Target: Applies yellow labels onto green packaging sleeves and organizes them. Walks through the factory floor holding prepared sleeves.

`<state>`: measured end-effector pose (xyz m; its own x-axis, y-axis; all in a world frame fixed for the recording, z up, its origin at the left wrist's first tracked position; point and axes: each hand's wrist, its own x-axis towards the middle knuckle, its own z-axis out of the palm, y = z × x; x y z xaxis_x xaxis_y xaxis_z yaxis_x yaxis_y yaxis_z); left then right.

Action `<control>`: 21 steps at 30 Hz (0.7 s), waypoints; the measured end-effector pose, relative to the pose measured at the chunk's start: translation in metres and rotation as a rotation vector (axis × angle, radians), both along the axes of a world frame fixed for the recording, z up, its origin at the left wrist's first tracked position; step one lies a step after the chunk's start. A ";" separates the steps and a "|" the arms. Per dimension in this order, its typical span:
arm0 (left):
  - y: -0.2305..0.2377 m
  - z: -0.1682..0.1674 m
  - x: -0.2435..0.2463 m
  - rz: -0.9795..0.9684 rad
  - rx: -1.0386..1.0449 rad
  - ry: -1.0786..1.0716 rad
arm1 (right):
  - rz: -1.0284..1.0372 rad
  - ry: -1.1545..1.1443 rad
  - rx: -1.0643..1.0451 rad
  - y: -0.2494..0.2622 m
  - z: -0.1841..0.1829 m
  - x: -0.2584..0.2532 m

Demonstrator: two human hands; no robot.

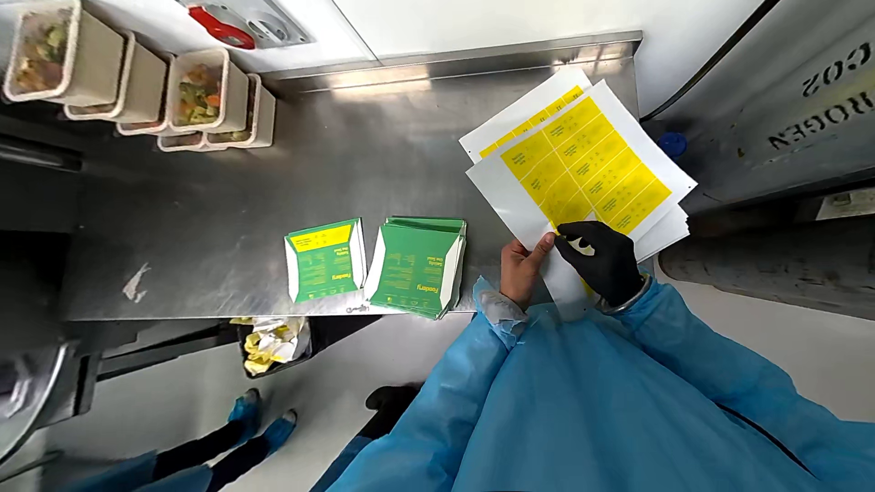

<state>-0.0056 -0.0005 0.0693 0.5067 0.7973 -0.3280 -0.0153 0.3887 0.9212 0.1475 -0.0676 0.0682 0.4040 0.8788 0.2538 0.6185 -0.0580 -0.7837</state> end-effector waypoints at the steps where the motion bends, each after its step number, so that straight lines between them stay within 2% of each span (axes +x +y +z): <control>1: 0.000 0.000 0.001 0.004 -0.027 -0.002 | 0.017 0.028 -0.019 0.001 0.001 0.002; 6: 0.002 0.001 0.001 -0.023 -0.066 -0.007 | 0.033 0.129 -0.010 0.002 0.003 0.008; 11: 0.005 0.006 -0.007 -0.116 0.038 0.016 | -0.036 0.221 -0.074 0.003 0.006 0.005; 15: 0.005 0.003 -0.013 -0.159 0.092 0.034 | -0.081 0.211 -0.133 0.005 0.007 0.003; 18: 0.008 -0.004 -0.014 -0.121 0.020 0.029 | -0.133 0.240 -0.229 0.010 0.004 0.006; 21: 0.012 -0.019 -0.014 0.004 -0.099 0.064 | -0.223 0.333 -0.397 0.016 -0.006 0.042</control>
